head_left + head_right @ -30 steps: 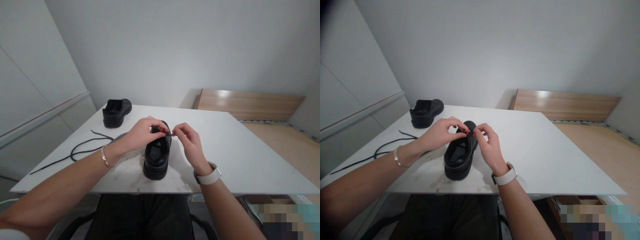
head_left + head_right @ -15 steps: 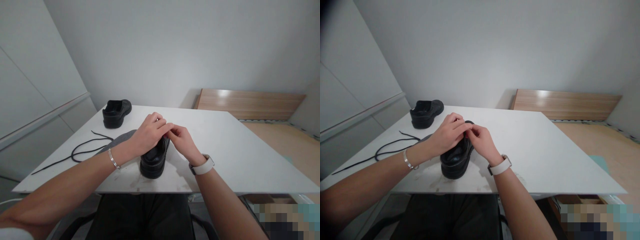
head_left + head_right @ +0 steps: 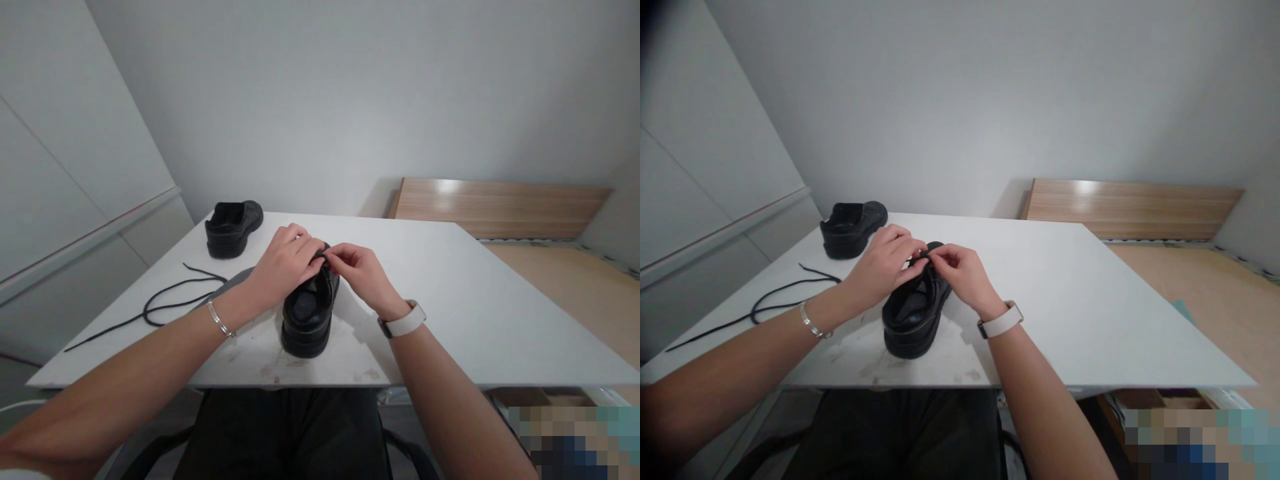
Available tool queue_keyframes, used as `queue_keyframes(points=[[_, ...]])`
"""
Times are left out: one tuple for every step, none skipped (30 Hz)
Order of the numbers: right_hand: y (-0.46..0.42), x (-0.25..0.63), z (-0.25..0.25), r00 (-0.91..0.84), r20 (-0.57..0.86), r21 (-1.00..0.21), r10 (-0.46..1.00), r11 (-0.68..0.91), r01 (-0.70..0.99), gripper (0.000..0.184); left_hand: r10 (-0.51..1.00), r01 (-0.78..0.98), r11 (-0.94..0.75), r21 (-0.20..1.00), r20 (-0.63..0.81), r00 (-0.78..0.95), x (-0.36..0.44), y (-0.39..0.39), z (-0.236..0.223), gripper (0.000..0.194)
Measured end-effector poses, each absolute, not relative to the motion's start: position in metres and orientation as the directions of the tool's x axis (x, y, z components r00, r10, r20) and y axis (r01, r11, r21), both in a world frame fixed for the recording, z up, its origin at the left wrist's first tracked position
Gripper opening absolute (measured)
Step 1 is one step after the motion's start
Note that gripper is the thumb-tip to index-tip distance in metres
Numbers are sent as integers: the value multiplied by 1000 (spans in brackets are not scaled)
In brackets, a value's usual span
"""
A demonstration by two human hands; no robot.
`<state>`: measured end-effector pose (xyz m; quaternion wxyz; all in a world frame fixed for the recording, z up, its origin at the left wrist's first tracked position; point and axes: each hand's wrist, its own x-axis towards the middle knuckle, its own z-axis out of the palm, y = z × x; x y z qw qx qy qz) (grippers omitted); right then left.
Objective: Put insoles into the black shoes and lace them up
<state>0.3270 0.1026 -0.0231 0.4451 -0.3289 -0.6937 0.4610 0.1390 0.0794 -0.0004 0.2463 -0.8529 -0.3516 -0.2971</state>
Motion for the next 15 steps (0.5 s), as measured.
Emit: queue_keyframes(points=[[102, 326, -24, -376, 328, -925, 867, 375, 59, 29, 469, 753, -621, -216, 667, 578, 138, 79, -1, 12], [101, 325, -24, -364, 341, -917, 867, 392, 77, 26, 479, 755, -615, -227, 653, 587, 137, 79, -1, 17], [100, 324, -24, -352, 353, -906, 867, 410, 103, 22, 483, 752, -613, -242, 638, 600, 136, 78, -1, 21], [99, 323, -24, -334, 367, -893, 868, 430, 135, 19, 483, 744, -618, -252, 625, 613, 134, 77, -1, 23], [98, 321, -23, -310, 386, -875, 869, 452, 175, 14, 481, 732, -633, -251, 613, 626, 133, 75, -1, 24], [97, 320, -23, -284, 409, -853, 867, 474, 218, 11, 480, 718, -656, -234, 604, 636, 131, 73, -1, 25], [96, 319, -24, -261, 431, -831, 864, 492, 257, 8, 482, 701, -685, -199, 598, 641, 130, 70, -1, 24], [96, 318, -24, -243, 449, -812, 860, 506, 291, 5, 488, 682, -716, -152, 589, 644, 128, 68, -1, 24], [96, 317, -25, -231, 461, -797, 857, 514, 318, 4, 498, 662, -743, -101, 578, 647, 126, 66, -1, 24], [97, 317, -27, -225, 468, -784, 855, 519, 340, 4, 510, 645, -763, -51, 565, 648, 124, 64, -2, 24], [98, 316, -29, -222, 470, -775, 855, 519, 359, 3, 525, 633, -774, -7, 552, 648, 122, 63, -2, 25], [100, 316, -30, -216, 470, -769, 856, 517, 377, 3, 541, 626, -779, 30, 537, 647, 120, 62, -2, 25], [101, 316, -32, -208, 469, -762, 858, 512, 395, 2, 557, 623, -780, 62, 521, 646, 118, 62, -2, 25], [101, 317, -32, -200, 471, -754, 859, 510, 413, 2, 573, 620, -779, 93, 505, 645, 116, 61, -1, 26], [101, 318, -31, -193, 480, -742, 856, 513, 432, 4, 588, 618, -776, 121, 491, 642, 113, 62, 0, 27]])
